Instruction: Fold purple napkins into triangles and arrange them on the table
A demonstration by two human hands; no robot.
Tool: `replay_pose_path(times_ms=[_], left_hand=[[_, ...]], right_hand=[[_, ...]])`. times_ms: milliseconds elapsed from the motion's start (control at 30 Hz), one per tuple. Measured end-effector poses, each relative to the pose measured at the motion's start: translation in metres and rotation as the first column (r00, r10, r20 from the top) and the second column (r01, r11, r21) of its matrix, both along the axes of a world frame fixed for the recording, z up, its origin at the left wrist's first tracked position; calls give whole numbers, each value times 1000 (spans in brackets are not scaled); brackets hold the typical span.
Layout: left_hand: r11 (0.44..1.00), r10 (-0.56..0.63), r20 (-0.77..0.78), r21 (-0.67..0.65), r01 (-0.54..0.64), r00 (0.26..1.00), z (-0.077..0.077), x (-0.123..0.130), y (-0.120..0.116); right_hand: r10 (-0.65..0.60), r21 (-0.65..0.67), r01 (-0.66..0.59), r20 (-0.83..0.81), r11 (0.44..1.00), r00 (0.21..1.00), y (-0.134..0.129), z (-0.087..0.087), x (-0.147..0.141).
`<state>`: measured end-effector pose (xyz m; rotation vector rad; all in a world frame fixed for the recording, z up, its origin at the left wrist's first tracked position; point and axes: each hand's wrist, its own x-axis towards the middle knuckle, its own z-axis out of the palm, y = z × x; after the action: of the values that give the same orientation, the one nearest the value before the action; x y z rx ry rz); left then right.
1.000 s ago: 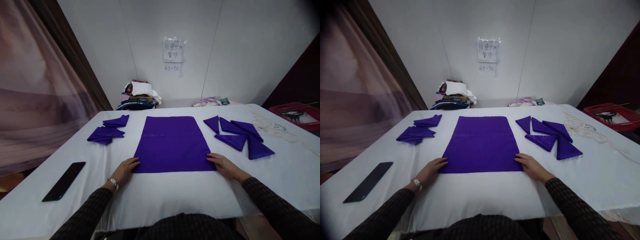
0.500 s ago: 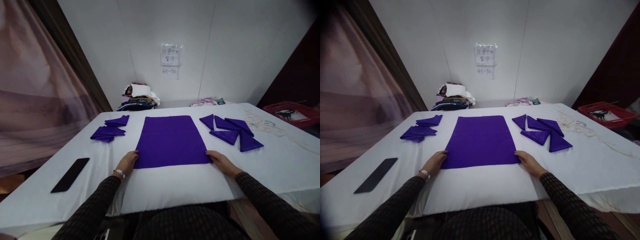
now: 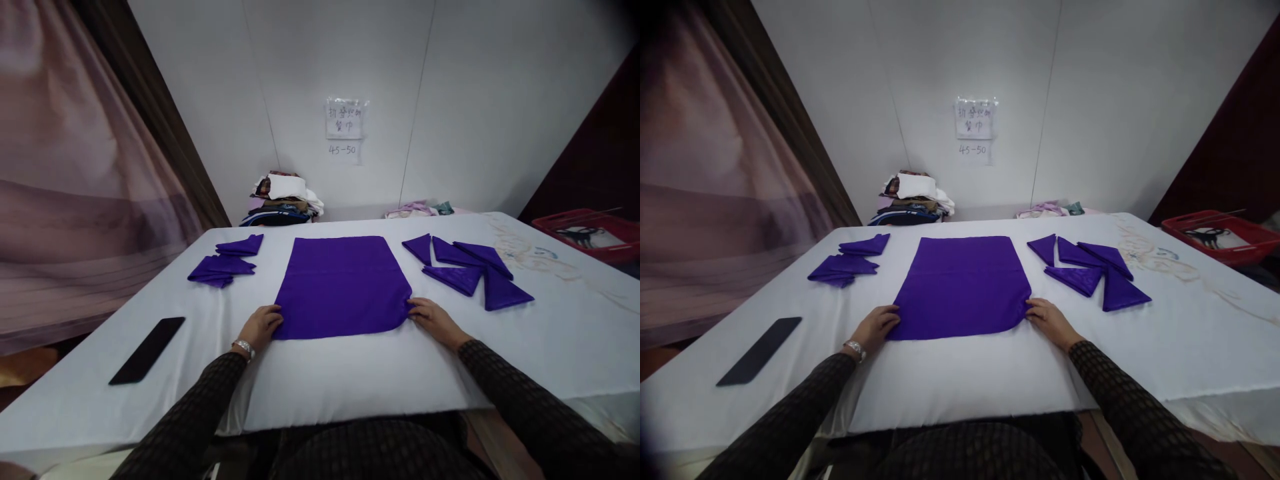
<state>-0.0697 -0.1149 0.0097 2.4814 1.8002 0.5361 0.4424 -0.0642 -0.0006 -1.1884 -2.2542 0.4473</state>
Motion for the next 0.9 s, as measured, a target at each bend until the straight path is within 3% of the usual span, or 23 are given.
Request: replay_pose_path(times_ms=[200,333,467,567,767,900], left_hand=[[999,-29,61,-38,31,998,-1,-5,-14],[991,-65,15,-113,66,998,2,-17,-28],[975,-88,2,-206,86,996,9,-16,-33],[965,-108,40,-235,115,993,11,-11,-35],[991,-96,-7,-90,95,995,-3,0,-34],[991,-134,104,40,131,986,-3,6,-28]], right_hand=[[-5,-134,-14,-143,991,990,-27,21,15],[-109,-308,26,-257,951,960,-47,38,23],[-200,-406,48,-340,912,919,-50,59,17],[-199,-393,38,-377,919,905,-43,72,10],[-232,-330,95,-406,939,884,-29,78,-1],[-244,-347,97,-411,933,878,-30,83,-3]])
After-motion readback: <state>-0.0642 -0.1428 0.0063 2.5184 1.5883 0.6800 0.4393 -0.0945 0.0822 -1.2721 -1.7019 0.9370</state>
